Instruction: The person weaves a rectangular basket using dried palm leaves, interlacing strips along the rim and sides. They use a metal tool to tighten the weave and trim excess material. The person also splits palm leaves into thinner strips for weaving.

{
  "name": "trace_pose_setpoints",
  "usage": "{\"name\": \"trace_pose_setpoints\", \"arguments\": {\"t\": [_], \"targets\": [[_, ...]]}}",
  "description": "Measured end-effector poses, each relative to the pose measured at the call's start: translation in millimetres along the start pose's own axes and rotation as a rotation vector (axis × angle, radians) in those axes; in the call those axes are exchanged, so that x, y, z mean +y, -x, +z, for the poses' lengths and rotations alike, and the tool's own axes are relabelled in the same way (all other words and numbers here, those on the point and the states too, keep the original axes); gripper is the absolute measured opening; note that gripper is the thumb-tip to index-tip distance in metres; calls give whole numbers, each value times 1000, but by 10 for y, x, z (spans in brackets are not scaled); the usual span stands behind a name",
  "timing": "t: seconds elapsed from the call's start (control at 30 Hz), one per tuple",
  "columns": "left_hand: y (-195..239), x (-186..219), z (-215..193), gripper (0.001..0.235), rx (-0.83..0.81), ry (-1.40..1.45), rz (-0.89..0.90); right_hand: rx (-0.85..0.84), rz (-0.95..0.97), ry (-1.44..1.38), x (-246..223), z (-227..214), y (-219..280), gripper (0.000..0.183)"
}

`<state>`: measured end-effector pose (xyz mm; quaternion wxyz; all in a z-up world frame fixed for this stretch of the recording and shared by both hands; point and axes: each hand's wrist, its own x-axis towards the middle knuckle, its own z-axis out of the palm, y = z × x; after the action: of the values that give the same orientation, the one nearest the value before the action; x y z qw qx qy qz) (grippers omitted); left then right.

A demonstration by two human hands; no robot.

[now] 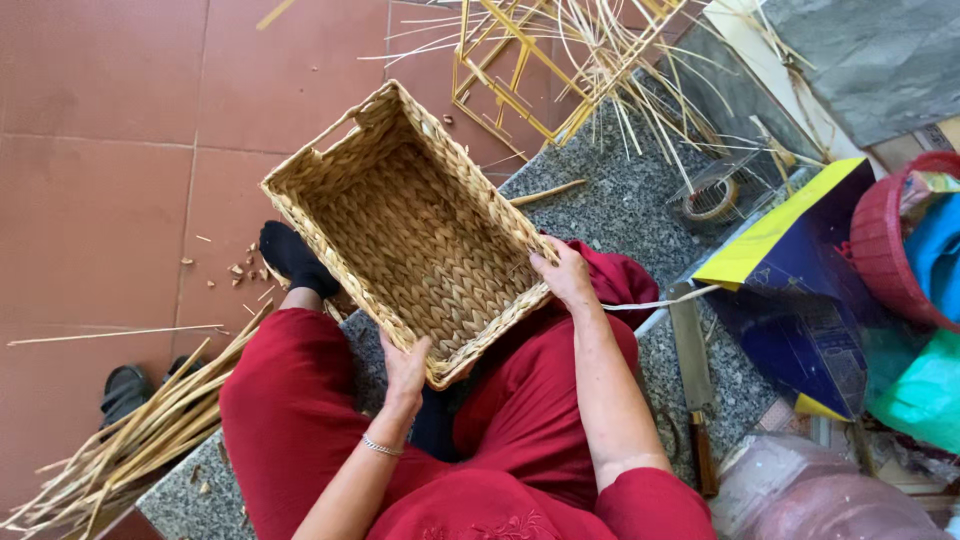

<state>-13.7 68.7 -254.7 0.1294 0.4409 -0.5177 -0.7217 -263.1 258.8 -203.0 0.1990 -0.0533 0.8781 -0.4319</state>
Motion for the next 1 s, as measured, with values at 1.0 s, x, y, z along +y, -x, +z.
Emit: {"name": "trace_pose_setpoints", "arguments": {"t": [1.0], "targets": [[-261,1091,-505,68,84,-11,551,-274,-524,-220,-1385,145,193,78]]}}
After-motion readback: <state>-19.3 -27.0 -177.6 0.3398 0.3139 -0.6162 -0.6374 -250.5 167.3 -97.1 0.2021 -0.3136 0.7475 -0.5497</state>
